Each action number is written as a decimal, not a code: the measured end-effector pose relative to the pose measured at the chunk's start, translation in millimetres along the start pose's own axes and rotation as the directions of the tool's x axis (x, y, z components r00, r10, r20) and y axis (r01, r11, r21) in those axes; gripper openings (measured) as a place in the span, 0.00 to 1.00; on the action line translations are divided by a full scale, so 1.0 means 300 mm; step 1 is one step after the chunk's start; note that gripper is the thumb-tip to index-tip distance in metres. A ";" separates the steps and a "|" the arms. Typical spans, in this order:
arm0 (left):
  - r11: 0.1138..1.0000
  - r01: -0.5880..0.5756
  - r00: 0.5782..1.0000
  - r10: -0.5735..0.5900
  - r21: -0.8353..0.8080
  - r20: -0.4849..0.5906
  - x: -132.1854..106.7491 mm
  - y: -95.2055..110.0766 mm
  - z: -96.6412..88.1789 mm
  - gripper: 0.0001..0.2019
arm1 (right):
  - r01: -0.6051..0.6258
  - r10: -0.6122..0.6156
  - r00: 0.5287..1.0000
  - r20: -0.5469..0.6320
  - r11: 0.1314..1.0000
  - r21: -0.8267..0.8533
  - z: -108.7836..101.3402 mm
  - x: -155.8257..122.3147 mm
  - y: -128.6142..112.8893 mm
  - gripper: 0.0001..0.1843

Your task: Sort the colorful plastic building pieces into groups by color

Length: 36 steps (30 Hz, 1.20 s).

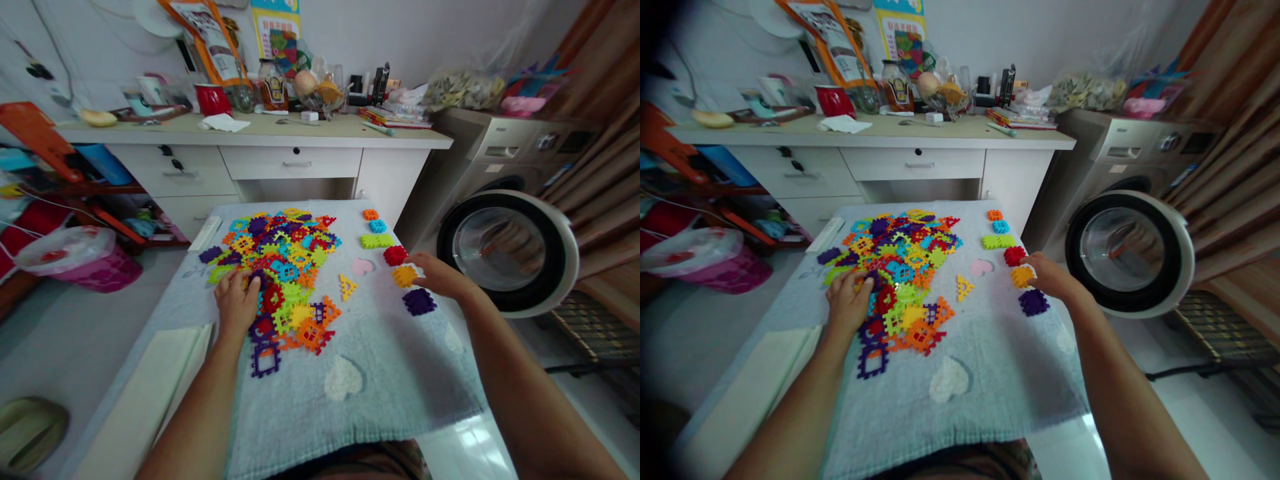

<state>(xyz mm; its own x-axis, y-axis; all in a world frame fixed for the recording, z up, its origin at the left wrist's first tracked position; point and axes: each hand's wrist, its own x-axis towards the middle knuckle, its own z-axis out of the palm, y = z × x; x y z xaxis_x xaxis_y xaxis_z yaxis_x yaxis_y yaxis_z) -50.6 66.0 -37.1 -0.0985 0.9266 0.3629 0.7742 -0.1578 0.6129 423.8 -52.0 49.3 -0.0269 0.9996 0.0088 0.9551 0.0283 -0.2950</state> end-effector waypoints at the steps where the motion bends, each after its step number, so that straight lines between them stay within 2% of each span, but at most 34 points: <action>1: 1.000 0.002 1.000 -0.002 -0.002 -0.003 0.000 -0.001 0.001 0.21 | -0.014 0.015 1.000 -0.022 1.000 0.006 -0.008 -0.004 -0.014 0.27; 4: 1.000 0.015 1.000 -0.015 -0.011 -0.008 0.001 -0.006 0.006 0.21 | -0.012 0.019 0.995 -0.097 0.998 0.065 -0.018 -0.005 -0.099 0.24; 7: 0.999 0.025 1.000 -0.025 -0.026 -0.007 0.003 -0.012 0.011 0.21 | 0.070 -0.050 0.989 -0.137 0.986 0.148 0.018 0.022 -0.243 0.22; 12: 0.998 0.023 1.000 -0.024 -0.058 -0.019 0.006 -0.019 0.013 0.19 | 0.201 -0.205 0.979 -0.006 0.954 0.222 0.155 0.109 -0.496 0.20; 16: 0.997 0.028 0.999 -0.029 -0.067 -0.020 0.005 -0.018 0.013 0.19 | 0.190 -0.197 0.980 0.013 0.958 0.214 0.255 0.167 -0.609 0.16; 21: 0.997 0.015 1.000 -0.016 -0.071 -0.007 0.004 -0.014 0.010 0.18 | 0.248 -0.258 0.966 0.014 0.942 0.227 0.299 0.172 -0.636 0.09; 26: 0.997 0.021 1.000 -0.022 -0.071 -0.001 0.004 -0.013 0.007 0.17 | 0.292 -0.311 0.948 0.073 0.936 0.194 0.305 0.153 -0.621 0.11; 28: 0.997 0.021 1.000 -0.020 -0.072 0.010 0.003 -0.014 0.005 0.18 | 0.281 -0.296 0.953 0.070 0.945 0.170 0.316 0.152 -0.620 0.11; 33: 0.996 0.023 1.000 -0.022 -0.082 0.013 0.001 -0.013 0.001 0.18 | 0.183 -0.174 0.981 -0.087 0.976 0.113 0.337 0.148 -0.636 0.13; 36: 0.996 0.034 0.999 -0.033 -0.080 0.018 -0.001 -0.011 0.001 0.19 | 0.292 -0.280 0.955 -0.102 0.947 0.135 0.338 0.137 -0.657 0.12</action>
<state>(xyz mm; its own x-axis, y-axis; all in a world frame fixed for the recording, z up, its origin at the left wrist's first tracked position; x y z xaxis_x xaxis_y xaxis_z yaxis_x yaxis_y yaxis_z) -53.0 66.4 -39.4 -0.1126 0.9372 0.3300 0.7182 -0.1527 0.6789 204.6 -16.6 11.1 -0.2631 0.9462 0.1886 0.8563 0.3191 -0.4062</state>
